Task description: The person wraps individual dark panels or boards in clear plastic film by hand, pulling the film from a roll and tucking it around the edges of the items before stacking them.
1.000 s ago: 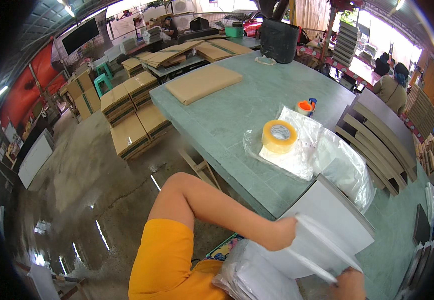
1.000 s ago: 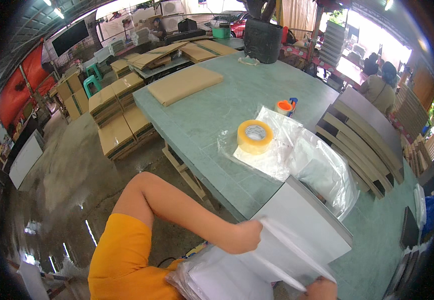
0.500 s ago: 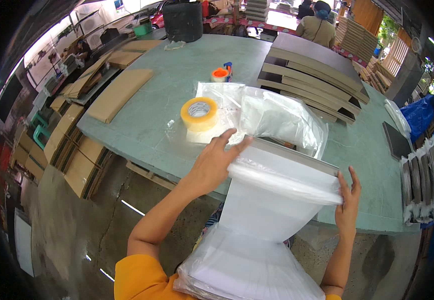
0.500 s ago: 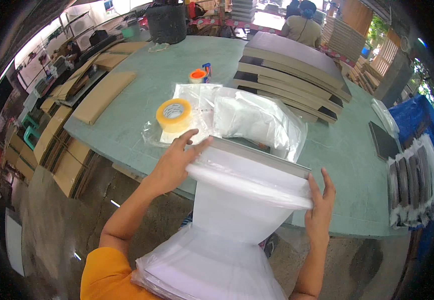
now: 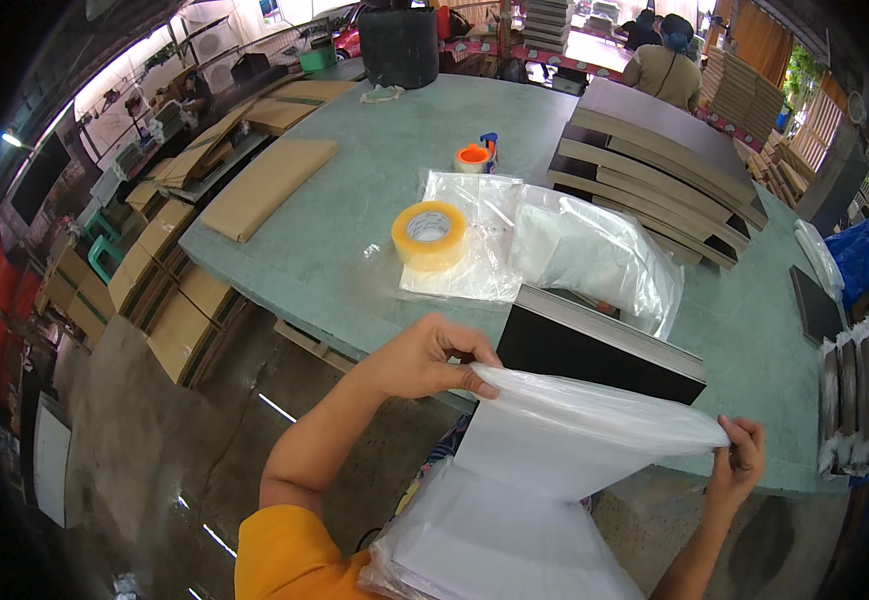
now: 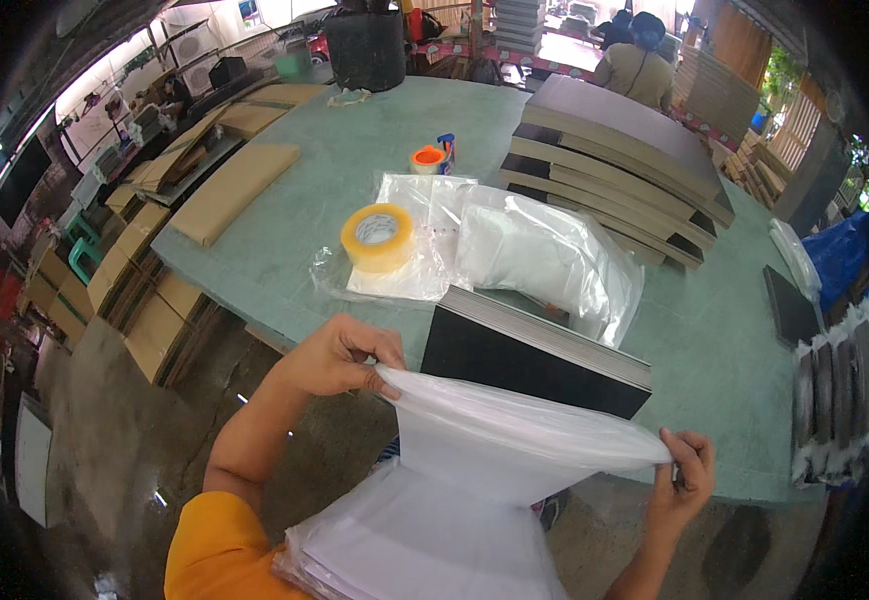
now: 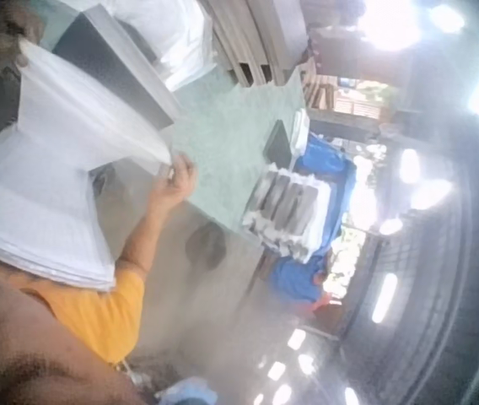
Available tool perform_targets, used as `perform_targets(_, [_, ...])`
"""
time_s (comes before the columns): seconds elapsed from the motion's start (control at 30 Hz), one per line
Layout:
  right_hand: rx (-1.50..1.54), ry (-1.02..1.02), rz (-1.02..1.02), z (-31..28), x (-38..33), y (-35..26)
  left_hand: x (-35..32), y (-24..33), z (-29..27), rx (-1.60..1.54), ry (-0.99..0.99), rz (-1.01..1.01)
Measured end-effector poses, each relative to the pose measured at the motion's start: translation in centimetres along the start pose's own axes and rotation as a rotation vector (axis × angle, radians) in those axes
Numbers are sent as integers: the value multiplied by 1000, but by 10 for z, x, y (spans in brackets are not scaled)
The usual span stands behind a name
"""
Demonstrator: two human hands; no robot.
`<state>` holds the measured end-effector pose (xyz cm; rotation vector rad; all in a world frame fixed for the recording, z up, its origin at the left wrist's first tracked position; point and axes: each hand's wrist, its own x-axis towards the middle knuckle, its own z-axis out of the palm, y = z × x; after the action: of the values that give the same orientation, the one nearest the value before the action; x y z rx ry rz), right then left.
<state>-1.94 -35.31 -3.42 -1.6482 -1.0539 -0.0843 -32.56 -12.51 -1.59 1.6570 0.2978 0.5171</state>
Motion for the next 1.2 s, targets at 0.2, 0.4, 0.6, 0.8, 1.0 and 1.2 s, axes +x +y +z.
perform_targets(0.2, [936,-786,595,-44,-19,55,-27,-46,0,-609,-446,-352])
perform_targets(0.4, [680,-690,1320,33,-190,200,-105,-190,33,-1064,-293,-711])
perform_targets(0.6, [196,-639,1028,32,-127,106,-75,-85,27,-620,-298,-608])
perform_targets(0.8, [38,-618,768,21,-130,82,-85,-72,54,-212,-114,-509])
perform_targets(1.0, [64,-850,838,-3,-136,85,-91,-45,53,-383,-281,-668])
perform_targets(1.2, [86,-503,777,70,-207,176,-95,-184,43,-645,-41,-857])
